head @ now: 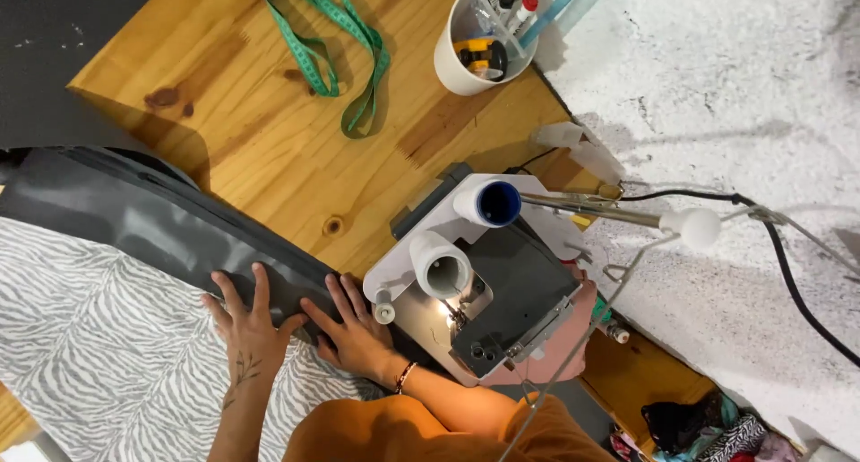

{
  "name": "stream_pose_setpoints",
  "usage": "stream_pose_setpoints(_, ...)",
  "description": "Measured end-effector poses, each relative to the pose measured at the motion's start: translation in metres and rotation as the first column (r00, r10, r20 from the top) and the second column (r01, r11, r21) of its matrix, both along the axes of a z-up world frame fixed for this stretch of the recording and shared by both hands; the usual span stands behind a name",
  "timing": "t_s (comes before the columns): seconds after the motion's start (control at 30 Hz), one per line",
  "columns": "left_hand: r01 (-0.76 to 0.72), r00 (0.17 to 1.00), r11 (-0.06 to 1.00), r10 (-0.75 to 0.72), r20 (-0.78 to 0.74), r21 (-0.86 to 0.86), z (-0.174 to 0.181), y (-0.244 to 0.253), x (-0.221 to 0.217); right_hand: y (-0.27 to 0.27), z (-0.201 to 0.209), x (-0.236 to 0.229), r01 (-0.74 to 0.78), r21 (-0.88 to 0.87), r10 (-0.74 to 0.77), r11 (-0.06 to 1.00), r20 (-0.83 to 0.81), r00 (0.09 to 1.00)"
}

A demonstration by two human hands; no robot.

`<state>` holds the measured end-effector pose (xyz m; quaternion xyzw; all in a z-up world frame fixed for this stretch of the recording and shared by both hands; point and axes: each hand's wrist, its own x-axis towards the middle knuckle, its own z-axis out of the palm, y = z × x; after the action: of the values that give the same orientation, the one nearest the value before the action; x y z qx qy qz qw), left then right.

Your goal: Aligning multiple layers of fabric and securing them with pins at a sewing workstation.

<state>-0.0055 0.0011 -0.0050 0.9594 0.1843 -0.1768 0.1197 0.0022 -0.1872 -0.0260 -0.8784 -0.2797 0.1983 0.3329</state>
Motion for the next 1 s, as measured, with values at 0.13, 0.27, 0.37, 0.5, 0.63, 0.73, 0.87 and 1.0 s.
stream_pose_setpoints(0.13,-0.041,0.997,0.999,0.038,-0.073,-0.030,0.006,-0.002,0.001,-0.001,0.001,-0.003,-0.001,-0.037,0.003,0.999,0.061,0.998)
stream_pose_setpoints(0.27,-0.090,0.994,0.992,0.084,-0.063,-0.094,0.004,-0.002,0.001,0.000,-0.003,-0.003,0.006,0.023,-0.005,1.000,-0.030,1.000)
stream_pose_setpoints(0.37,-0.088,0.995,0.992,0.082,-0.062,-0.094,0.009,-0.004,0.006,0.000,-0.004,-0.003,-0.019,-0.074,0.023,0.997,0.051,0.998)
stream_pose_setpoints(0.5,-0.141,0.987,0.979,0.128,-0.093,-0.146,0.017,-0.008,0.012,0.004,0.000,0.000,-0.062,-0.170,0.064,0.984,0.002,0.998)
stream_pose_setpoints(0.63,-0.174,0.984,0.982,0.172,-0.038,-0.070,0.020,-0.014,0.012,0.008,-0.005,-0.002,0.114,0.025,-0.116,0.993,0.331,0.937)
stream_pose_setpoints(0.73,-0.190,0.981,0.980,0.188,-0.037,-0.066,0.014,-0.012,0.011,0.008,0.000,0.001,0.100,0.036,-0.106,0.994,0.368,0.924)
stream_pose_setpoints(0.87,-0.222,0.975,0.971,0.219,-0.044,-0.086,0.020,-0.012,0.010,0.007,0.004,-0.001,0.073,-0.036,-0.051,0.997,0.419,0.907)
stream_pose_setpoints(1.0,-0.224,0.947,0.952,0.264,0.185,-0.208,0.003,-0.012,-0.022,0.006,0.002,-0.003,0.025,-0.119,0.027,0.993,0.415,0.909)
